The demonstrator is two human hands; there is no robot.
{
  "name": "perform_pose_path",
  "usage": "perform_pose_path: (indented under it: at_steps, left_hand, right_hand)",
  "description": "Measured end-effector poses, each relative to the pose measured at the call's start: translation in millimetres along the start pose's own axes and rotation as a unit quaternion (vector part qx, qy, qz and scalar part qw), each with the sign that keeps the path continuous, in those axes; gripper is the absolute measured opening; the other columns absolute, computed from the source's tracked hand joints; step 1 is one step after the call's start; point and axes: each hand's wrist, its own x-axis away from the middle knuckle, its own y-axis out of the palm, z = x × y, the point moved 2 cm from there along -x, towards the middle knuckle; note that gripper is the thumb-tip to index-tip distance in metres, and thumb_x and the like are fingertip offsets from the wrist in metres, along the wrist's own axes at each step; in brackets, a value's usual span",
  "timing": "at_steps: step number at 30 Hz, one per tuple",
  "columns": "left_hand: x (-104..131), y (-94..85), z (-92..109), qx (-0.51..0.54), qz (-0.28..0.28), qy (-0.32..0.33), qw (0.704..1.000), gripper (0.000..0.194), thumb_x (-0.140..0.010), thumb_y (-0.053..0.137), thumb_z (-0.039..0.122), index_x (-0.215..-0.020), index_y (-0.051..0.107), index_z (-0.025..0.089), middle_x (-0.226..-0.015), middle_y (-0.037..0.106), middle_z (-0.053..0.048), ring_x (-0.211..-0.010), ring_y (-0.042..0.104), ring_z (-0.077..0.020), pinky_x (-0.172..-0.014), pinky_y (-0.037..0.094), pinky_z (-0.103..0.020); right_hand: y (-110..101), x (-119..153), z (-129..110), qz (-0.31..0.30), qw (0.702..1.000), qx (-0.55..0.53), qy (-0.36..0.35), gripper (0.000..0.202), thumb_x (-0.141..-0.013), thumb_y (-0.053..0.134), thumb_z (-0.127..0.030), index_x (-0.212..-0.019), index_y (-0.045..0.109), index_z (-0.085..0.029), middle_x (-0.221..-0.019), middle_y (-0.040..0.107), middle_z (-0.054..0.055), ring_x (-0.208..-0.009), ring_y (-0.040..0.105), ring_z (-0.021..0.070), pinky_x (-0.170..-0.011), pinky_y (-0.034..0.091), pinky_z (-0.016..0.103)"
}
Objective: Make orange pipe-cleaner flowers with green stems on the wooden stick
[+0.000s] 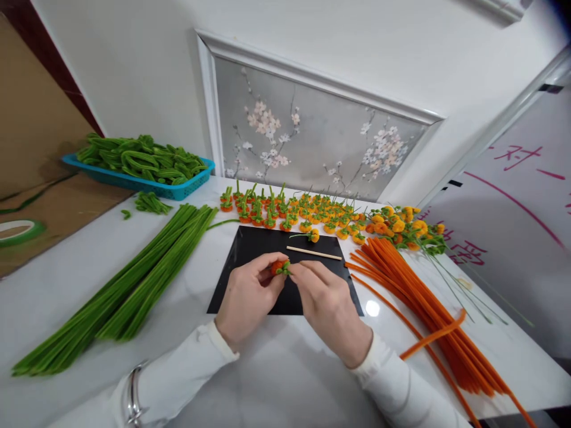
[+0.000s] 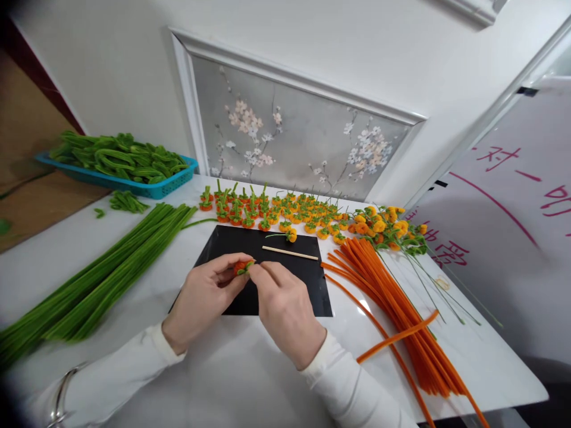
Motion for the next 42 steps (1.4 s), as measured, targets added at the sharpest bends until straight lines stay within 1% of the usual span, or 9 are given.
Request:
perform_pose_path:
  at_steps: [9, 15, 17, 24, 29, 31, 36, 39, 42]
  left_hand:
    - [5, -1.3, 12, -0.15, 0.033, 0.111, 0.982, 0.025, -0.078, 0.055, 0.011, -0.098, 0.067, 0.02, -0.095, 0.073, -0.002, -0.079, 0.07, -0.0169, -0.078, 0.058, -0.029]
    - [7, -3.8, 11, -0.187, 0.043, 0.187, 0.964, 0.027, -0.081, 0.052, 0.008, -0.102, 0.065, 0.019, -0.101, 0.071, -0.003, -0.089, 0.068, -0.0169, -0.085, 0.055, -0.028]
    - [8, -3.9, 10, -0.189, 0.038, 0.217, 0.957, 0.029, -0.082, 0.05, 0.006, -0.104, 0.064, 0.019, -0.104, 0.07, -0.004, -0.093, 0.067, -0.0165, -0.087, 0.054, -0.027]
    - [9, -4.0, 10, -0.189, 0.021, 0.307, 0.932, 0.034, -0.084, 0.047, 0.001, -0.111, 0.06, 0.018, -0.11, 0.067, -0.007, -0.102, 0.063, -0.0152, -0.091, 0.053, -0.026]
    - [9, -2.9, 7, -0.155, 0.012, 0.299, 0.942, 0.034, -0.084, 0.048, 0.002, -0.109, 0.063, 0.019, -0.114, 0.067, -0.005, -0.103, 0.063, -0.0156, -0.092, 0.052, -0.026]
    - [4, -2.8, 5, -0.101, 0.017, 0.195, 0.975, 0.029, -0.084, 0.051, 0.007, -0.106, 0.065, 0.02, -0.108, 0.069, -0.005, -0.096, 0.066, -0.0166, -0.088, 0.054, -0.029]
    - [-6, -1.7, -2, 0.173, -0.026, -0.153, 0.973, 0.025, -0.075, 0.067, 0.021, -0.1, 0.064, 0.018, -0.094, 0.071, -0.004, -0.088, 0.068, -0.019, -0.082, 0.056, -0.031]
    - [-7, -1.3, 0, 0.263, -0.078, -0.246, 0.93, 0.025, -0.074, 0.07, 0.023, -0.098, 0.066, 0.017, -0.095, 0.071, -0.004, -0.091, 0.067, -0.0191, -0.087, 0.054, -0.032]
    - [-5, -2.0, 5, 0.272, -0.104, -0.273, 0.917, 0.025, -0.076, 0.069, 0.027, -0.099, 0.069, 0.018, -0.098, 0.071, -0.005, -0.093, 0.066, -0.0192, -0.089, 0.052, -0.032]
  right_hand:
    - [8, 2, -7, -0.058, 0.978, 0.198, -0.025, 0.02, -0.091, 0.04, -0.012, -0.088, 0.059, -0.015, -0.075, 0.06, 0.005, -0.063, 0.057, 0.0167, -0.057, 0.044, 0.027]
    - [9, -3, -4, -0.046, 0.982, -0.119, 0.142, 0.021, -0.089, 0.04, -0.02, -0.076, 0.056, -0.017, -0.062, 0.056, 0.001, -0.055, 0.053, 0.0125, -0.051, 0.038, 0.023]
    - [12, -5, -1, -0.07, 0.917, -0.302, 0.25, 0.022, -0.088, 0.044, -0.027, -0.07, 0.052, -0.017, -0.053, 0.049, -0.003, -0.046, 0.045, 0.009, -0.045, 0.034, 0.021]
    - [17, -6, -3, -0.077, 0.548, -0.695, 0.458, 0.017, -0.07, 0.065, -0.02, -0.065, 0.05, -0.013, -0.056, 0.043, -0.006, -0.042, 0.035, 0.0005, -0.039, 0.025, 0.012]
    - [18, -4, -2, -0.128, 0.418, -0.753, 0.492, 0.012, -0.075, 0.06, -0.015, -0.069, 0.049, -0.013, -0.049, 0.031, -0.011, -0.037, 0.027, -0.001, -0.037, 0.026, 0.008]
    - [18, -4, 3, -0.142, 0.495, -0.723, 0.461, 0.015, -0.078, 0.061, -0.022, -0.072, 0.05, -0.014, -0.049, 0.037, -0.01, -0.037, 0.033, -0.0003, -0.037, 0.028, 0.009]
    - [0, -9, 23, -0.064, 0.861, -0.401, 0.308, 0.034, -0.091, 0.043, -0.045, -0.085, 0.057, -0.015, -0.063, 0.059, 0.001, -0.043, 0.051, 0.0072, -0.04, 0.038, 0.017]
    - [-15, -12, 28, -0.008, 0.949, -0.259, 0.177, 0.022, -0.092, 0.044, -0.029, -0.107, 0.058, -0.019, -0.084, 0.063, 0.002, -0.057, 0.056, 0.0081, -0.055, 0.047, 0.021]
    - [-21, -12, 28, -0.018, 0.973, -0.205, 0.1, 0.031, -0.088, 0.047, -0.015, -0.117, 0.056, -0.024, -0.098, 0.061, 0.003, -0.071, 0.058, 0.0097, -0.065, 0.049, 0.022]
